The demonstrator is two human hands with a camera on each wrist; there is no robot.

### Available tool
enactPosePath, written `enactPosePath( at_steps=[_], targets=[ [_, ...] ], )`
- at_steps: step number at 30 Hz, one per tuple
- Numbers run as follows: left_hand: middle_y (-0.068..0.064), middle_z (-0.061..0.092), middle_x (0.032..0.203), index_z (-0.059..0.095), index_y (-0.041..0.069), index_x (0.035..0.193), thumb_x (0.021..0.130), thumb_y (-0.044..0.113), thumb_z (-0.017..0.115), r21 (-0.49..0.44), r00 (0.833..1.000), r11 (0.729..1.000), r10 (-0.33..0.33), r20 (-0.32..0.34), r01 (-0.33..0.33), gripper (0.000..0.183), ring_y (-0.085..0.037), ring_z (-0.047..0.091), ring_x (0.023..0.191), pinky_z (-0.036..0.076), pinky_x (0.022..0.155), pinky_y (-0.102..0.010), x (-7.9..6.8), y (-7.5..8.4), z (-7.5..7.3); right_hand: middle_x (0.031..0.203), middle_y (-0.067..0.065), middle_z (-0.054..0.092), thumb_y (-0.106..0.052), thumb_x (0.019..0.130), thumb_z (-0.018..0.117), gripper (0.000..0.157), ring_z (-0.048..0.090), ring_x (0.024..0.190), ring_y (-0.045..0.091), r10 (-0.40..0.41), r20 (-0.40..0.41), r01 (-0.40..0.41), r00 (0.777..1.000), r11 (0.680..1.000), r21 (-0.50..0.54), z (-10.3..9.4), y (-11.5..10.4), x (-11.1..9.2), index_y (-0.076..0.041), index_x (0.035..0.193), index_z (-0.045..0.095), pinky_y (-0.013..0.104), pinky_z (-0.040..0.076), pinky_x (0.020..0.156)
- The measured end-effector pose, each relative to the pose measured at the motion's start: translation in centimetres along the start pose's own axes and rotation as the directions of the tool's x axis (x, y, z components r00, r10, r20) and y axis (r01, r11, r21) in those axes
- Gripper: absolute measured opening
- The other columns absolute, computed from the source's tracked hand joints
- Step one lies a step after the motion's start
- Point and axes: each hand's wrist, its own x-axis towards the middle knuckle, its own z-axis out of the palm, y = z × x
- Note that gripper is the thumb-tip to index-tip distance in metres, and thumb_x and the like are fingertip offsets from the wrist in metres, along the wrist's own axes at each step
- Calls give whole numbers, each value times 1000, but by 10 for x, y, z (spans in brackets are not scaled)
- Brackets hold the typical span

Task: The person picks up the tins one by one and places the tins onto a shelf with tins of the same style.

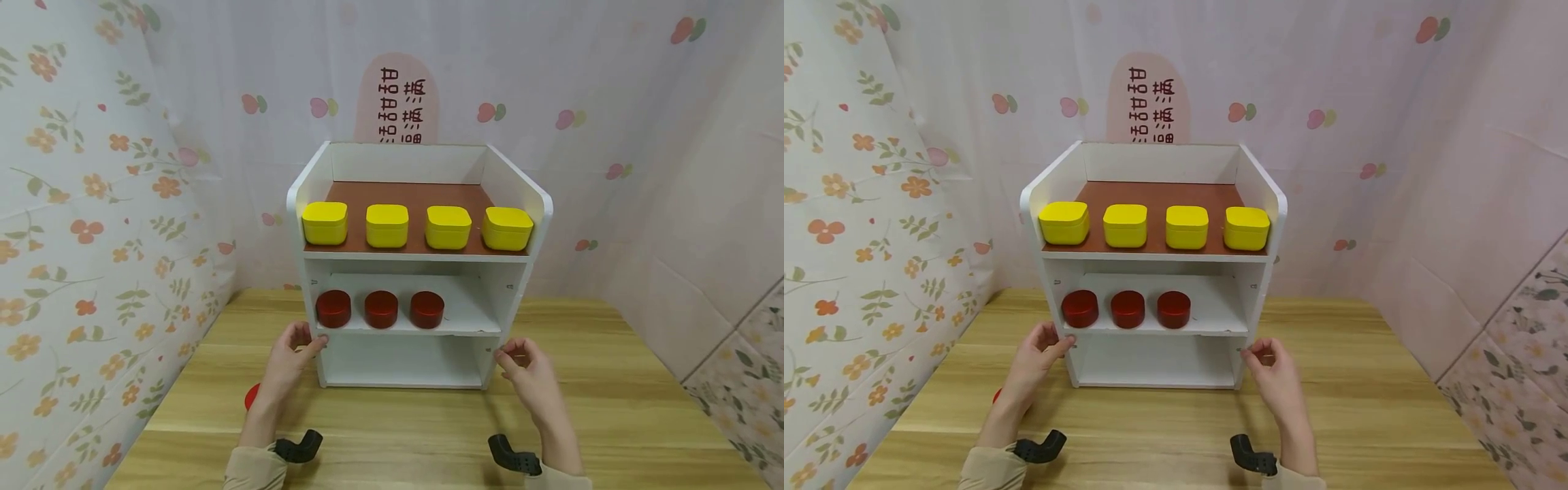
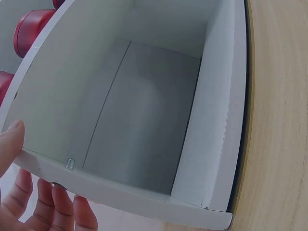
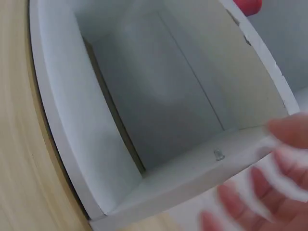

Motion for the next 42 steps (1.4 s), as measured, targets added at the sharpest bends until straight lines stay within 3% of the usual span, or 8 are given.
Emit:
enactPosePath(
  at_steps=[5, 10, 16, 19, 26, 37, 42],
  targets=[
    [-12, 55, 103, 52, 3, 113, 91, 18, 72, -12, 1000, 1000, -16, 0, 16, 34, -20, 50, 98, 43, 81, -26, 1, 1, 1, 111, 19, 60, -10, 97, 62, 20, 59, 98, 28, 96, 72, -102, 993, 991, 86, -1, 8, 2, 5, 105, 51, 40, 52, 81],
    [-13, 54, 105, 52, 2, 114, 91, 19, 71, -11, 1000, 1000, -8, 6, 8, 34, -21, 48, 100, 42, 82, -27, 2, 1, 3, 108, 17, 58, -13, 94, 66, 25, 59, 96, 26, 96, 115, -110, 989, 986, 126, -6, 17, 8, 5, 104, 50, 39, 53, 82],
    [-12, 53, 103, 51, 2, 113, 91, 20, 72, -14, 1000, 1000, -15, 10, 15, 35, -21, 49, 98, 43, 81, -26, 1, 1, 3, 105, 14, 50, -16, 93, 69, 31, 56, 98, 26, 90, 223, -127, 971, 980, 156, -13, 27, 17, 3, 107, 49, 50, 52, 85],
    [-11, 54, 102, 51, 3, 113, 91, 20, 72, -11, 1000, 1000, -18, 1, 18, 35, -19, 49, 98, 44, 80, -24, 0, 1, 0, 104, 15, 52, -16, 92, 69, 32, 56, 100, 27, 69, 249, -116, 966, 977, 178, -12, 29, 22, 4, 108, 50, 48, 52, 84],
    [-12, 55, 103, 51, 2, 113, 91, 21, 72, 10, 1000, 1000, -4, -8, 4, 35, -19, 51, 98, 43, 79, -24, -2, 1, -3, 101, 15, 53, -13, 92, 69, 29, 57, 100, 26, 24, 228, -75, 973, 973, 220, -5, 27, 26, 7, 105, 50, 44, 53, 83],
    [-11, 55, 106, 52, 4, 115, 91, 26, 72, 23, 1000, 999, -23, 4, 23, 38, -20, 50, 102, 43, 82, -26, -1, -2, 4, 103, 15, 51, -9, 91, 69, 25, 57, 101, 27, 61, 205, -111, 977, 963, 244, -12, 29, 23, 5, 102, 51, 45, 52, 84],
    [-12, 53, 106, 50, 3, 116, 92, 25, 71, 37, 1000, 999, -16, 21, 16, 39, -20, 49, 101, 44, 81, -24, -1, 1, -2, 101, 14, 51, -8, 90, 69, 24, 56, 102, 31, 71, 198, -123, 978, 956, 265, -5, 31, 22, 5, 100, 51, 46, 53, 84]
  ],
)
